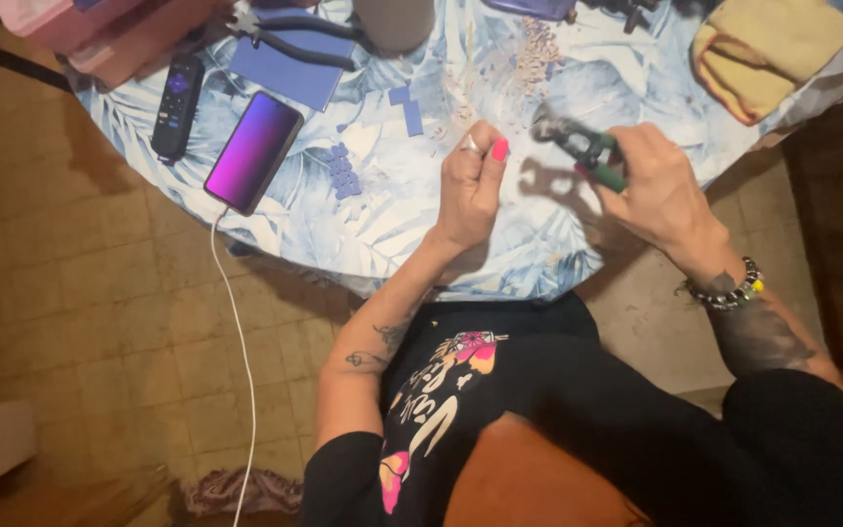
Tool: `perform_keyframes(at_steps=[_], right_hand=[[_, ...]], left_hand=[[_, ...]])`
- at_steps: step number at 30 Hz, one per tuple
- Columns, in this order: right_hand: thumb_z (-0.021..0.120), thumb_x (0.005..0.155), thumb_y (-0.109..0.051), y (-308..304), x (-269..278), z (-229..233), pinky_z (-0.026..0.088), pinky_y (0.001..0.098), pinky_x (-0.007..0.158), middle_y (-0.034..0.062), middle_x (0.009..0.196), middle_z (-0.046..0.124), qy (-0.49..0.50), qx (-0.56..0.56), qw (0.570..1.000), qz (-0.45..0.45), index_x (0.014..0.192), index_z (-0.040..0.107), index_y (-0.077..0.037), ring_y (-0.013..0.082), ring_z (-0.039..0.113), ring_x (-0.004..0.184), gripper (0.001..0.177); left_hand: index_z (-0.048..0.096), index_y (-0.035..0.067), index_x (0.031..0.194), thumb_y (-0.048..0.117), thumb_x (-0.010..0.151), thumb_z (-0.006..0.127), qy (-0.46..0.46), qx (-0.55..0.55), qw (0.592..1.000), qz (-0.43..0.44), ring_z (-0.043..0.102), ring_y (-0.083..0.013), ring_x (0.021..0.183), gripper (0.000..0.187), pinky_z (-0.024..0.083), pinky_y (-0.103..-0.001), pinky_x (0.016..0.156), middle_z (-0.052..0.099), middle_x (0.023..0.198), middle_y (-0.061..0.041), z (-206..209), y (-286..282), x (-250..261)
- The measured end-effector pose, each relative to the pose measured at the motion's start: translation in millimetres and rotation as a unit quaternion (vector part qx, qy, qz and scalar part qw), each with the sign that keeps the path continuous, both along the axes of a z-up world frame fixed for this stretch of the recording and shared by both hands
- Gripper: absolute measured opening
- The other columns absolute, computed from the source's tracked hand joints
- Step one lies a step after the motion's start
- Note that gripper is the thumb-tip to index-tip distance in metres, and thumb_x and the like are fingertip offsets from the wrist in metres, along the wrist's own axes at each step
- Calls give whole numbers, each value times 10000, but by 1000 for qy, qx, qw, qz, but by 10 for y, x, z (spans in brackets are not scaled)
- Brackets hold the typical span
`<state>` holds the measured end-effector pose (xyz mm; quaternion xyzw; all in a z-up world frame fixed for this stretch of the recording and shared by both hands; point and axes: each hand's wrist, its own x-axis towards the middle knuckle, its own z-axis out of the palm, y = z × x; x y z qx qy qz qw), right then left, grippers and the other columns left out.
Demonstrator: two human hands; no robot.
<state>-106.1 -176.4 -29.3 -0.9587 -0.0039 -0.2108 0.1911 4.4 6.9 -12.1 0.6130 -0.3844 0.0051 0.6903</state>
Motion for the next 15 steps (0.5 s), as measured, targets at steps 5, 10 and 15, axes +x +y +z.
perform_keyframes(at_steps=[5, 10, 15], right_hand=[[581, 903, -371, -122, 94, 53, 349, 354, 654, 174, 865, 410, -24, -99, 990, -95, 984, 458, 55, 259, 367, 778, 451], [659, 856, -318, -69, 173, 84, 315, 412, 702, 211, 924, 343, -17, -93, 983, -158, 1072, 441, 95, 320, 332, 819, 514], [626, 831, -402, -86, 225, 33, 283, 448, 744, 241, 1008, 338, 23, -94, 982, -160, 1176, 415, 83, 391, 351, 860, 632]], left_hand=[[342, 84, 642, 195, 882, 321, 35, 30, 999, -6, 332, -118, 572, 265, 291, -271, 559, 319, 620, 13, 274, 88, -11], [394, 75, 655, 252, 885, 317, 36, 50, 998, -16, 374, -129, 567, 300, 307, -274, 568, 366, 625, 4, 350, 180, 61], [400, 103, 668, 279, 878, 378, 137, 38, 988, -57, 340, -83, 617, 275, 300, -233, 615, 358, 635, 39, 369, 359, 157]])
